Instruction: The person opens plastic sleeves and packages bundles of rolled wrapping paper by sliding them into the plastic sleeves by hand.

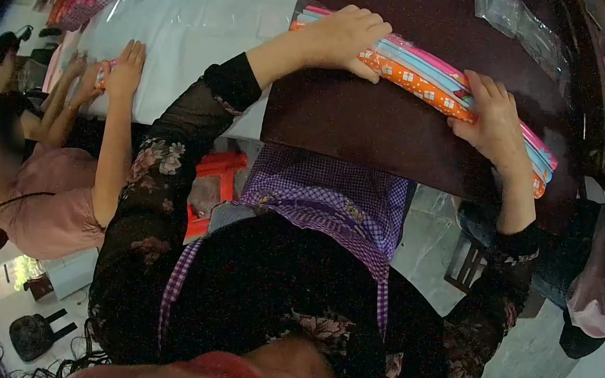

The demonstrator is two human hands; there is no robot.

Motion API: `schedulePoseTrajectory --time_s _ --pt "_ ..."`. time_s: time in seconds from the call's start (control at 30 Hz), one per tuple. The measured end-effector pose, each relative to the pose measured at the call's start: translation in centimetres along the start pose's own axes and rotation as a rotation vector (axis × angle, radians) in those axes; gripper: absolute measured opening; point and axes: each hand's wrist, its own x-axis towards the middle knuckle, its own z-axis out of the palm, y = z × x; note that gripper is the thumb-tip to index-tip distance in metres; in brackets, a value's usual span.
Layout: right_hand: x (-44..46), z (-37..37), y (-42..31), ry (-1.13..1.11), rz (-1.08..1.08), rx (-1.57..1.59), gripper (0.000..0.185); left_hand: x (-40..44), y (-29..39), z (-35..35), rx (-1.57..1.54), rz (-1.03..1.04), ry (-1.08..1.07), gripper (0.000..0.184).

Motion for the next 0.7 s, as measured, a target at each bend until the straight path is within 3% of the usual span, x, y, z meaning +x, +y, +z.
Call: schedulePoseTrajectory --time_s 0.37,0.53,0.7 --pt "0.2 0.2 0.1 0.013 -0.006 0.04 0.079 2.7 3.3 -0.6 0.0 0.024 0.024 0.079" --pt "-2.3 -1.6 1.9 -0.009 -0.068 -0.018 0.094 2.8 3.0 0.0 -0.057 0.016 0.052 0.081" --pt "-9.3 -2.2 8.5 -0.047 0.154 -0.025 0.106 2.8 1.9 1.1 -0.081 -0.022 0.004 0.084"
